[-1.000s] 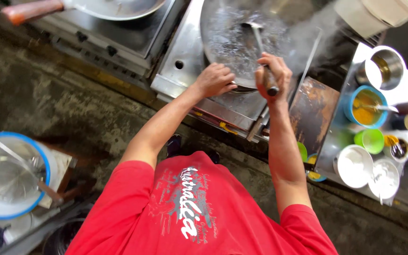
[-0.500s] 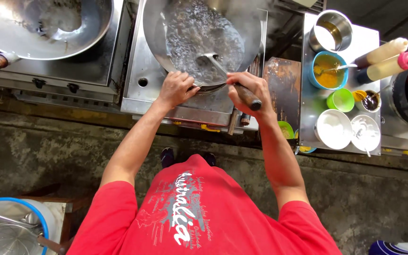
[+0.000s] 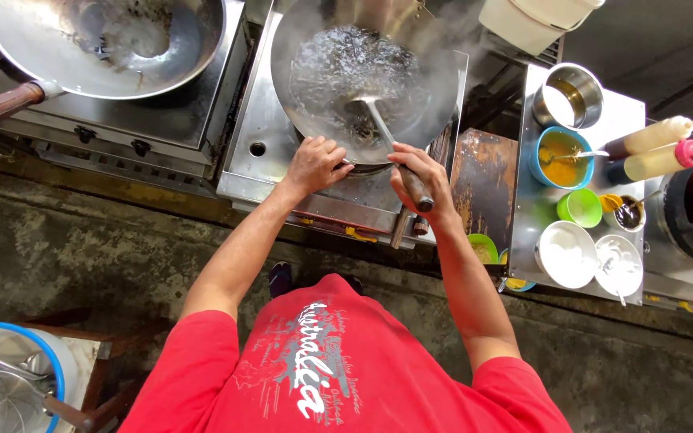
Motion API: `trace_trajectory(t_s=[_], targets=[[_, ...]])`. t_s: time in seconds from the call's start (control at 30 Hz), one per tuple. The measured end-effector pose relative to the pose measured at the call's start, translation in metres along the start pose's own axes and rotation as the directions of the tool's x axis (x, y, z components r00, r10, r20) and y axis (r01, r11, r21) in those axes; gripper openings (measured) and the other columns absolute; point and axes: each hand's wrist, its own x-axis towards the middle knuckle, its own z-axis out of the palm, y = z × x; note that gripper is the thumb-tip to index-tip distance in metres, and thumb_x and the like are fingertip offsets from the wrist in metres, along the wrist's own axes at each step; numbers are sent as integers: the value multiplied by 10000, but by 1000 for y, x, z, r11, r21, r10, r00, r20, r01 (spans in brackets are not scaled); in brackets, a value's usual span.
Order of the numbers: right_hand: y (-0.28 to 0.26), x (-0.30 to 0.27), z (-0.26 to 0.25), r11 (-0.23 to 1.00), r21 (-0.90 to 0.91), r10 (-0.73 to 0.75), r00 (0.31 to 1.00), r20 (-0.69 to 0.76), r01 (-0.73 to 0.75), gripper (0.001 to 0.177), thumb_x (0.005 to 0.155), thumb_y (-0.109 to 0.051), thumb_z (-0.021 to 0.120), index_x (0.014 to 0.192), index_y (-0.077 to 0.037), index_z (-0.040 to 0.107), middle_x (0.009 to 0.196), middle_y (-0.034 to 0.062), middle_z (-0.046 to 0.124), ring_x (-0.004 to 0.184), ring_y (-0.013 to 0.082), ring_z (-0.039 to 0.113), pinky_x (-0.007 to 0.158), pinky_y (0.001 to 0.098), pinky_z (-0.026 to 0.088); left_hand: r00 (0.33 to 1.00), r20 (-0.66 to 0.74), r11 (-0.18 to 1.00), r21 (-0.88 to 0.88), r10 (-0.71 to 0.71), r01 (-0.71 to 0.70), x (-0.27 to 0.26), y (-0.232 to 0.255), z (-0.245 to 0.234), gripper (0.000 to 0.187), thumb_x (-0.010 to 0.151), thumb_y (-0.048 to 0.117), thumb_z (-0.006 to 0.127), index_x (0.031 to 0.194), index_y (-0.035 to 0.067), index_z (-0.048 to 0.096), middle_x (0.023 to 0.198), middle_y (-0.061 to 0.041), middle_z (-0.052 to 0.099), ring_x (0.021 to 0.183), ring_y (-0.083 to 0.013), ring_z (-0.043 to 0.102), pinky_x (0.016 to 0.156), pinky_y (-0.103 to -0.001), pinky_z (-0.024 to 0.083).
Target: The person rinses sliced mushrooms in a green bowl under running water, then places them in a wok of boiling water and stirs with a ladle. The person also handles a bowl of sliced carrots and sets both bowls on a stainless steel counter.
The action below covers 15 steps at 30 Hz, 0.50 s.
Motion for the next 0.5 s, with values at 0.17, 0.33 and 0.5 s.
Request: trace_trajectory(t_s=[0.17,0.33,0.5], targets=[[35,13,25,1000,-7,17,998,-61,-17,281,889,-26,675,1166,-48,710,1297,213,695,1127,368,732,936,413,597,1000,-17,1000,24,18,-18,1,0,0,365,929,451,743,808,127,627,810,-48,571,819,-251,587,752,-411,436],[59,32,46,1000,22,9,994,-113,-6,289,883,-47,688,1171,-39,707,1330,236,669,1170,371,709,980,411,581,999,-35,1000,-18,13,-14,1,-1,0,354,940,446,742,808,133,640,806,-33,578,811,-244,597,756,-408,438],[61,51,50,999,42,17,991,-132,-12,293,885,-66,687,1175,-29,711,1337,254,673,1206,372,699,1021,414,566,999,-28,997,-56,43,-44,-1,-6,0,341,927,435,741,796,136,643,795,-34,585,808,-253,607,753,-408,444]])
